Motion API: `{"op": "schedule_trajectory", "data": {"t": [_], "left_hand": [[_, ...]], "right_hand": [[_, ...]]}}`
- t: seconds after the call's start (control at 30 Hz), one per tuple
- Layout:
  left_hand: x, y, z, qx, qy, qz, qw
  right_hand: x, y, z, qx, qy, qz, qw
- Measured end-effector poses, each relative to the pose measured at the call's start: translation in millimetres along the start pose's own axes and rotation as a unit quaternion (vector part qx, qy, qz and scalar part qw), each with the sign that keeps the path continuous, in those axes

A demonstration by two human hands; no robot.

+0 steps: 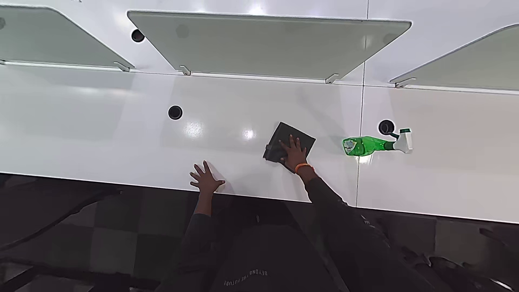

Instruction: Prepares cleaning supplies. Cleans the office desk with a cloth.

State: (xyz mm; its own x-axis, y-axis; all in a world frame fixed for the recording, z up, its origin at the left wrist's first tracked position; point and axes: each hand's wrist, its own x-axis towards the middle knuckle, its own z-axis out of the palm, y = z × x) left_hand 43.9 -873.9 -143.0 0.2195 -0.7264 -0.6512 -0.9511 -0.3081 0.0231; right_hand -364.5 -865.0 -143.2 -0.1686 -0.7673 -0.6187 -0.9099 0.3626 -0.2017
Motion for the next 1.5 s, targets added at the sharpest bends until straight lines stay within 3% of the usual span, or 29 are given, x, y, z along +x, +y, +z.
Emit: {"op": "schedule_trajectory", "data": {"t": [0.17, 0.3, 0.4, 0.47, 0.57, 0.73, 0.83, 1.0, 1.27, 1.5], "left_hand": [[-16, -24, 18, 0.081, -0.035, 0.032, 0.996], [-11, -20, 12, 0.119, -0.052, 0.04, 0.991], [-10, -17, 14, 0.14, -0.045, 0.039, 0.988], [-11, -17, 18, 0.137, -0.024, 0.036, 0.99], [-13, -18, 19, 0.127, -0.012, 0.028, 0.991], [-12, -20, 22, 0.105, -0.003, 0.021, 0.994], [-10, -21, 21, 0.109, -0.01, 0.019, 0.994], [-9, -22, 21, 0.121, -0.008, 0.028, 0.992], [-7, -21, 20, 0.124, -0.013, 0.018, 0.992], [-5, -19, 18, 0.138, -0.017, 0.021, 0.99]], "right_hand": [[28, -56, -1, -0.005, 0.026, 0.001, 1.0], [-12, -121, 36, -0.017, -0.031, -0.11, 0.993], [-57, -146, 80, -0.061, -0.089, -0.2, 0.974], [-86, -139, 100, -0.075, -0.106, -0.227, 0.965], [-122, -93, 114, -0.05, -0.093, -0.223, 0.969], [-157, 16, 108, -0.036, -0.068, -0.09, 0.993], [-158, 45, 97, -0.053, -0.074, -0.02, 0.996], [-143, 26, 98, -0.053, -0.059, 0.0, 0.997], [-104, -18, 77, -0.111, -0.092, -0.096, 0.985], [-71, -58, 65, -0.122, -0.103, -0.123, 0.979]]}}
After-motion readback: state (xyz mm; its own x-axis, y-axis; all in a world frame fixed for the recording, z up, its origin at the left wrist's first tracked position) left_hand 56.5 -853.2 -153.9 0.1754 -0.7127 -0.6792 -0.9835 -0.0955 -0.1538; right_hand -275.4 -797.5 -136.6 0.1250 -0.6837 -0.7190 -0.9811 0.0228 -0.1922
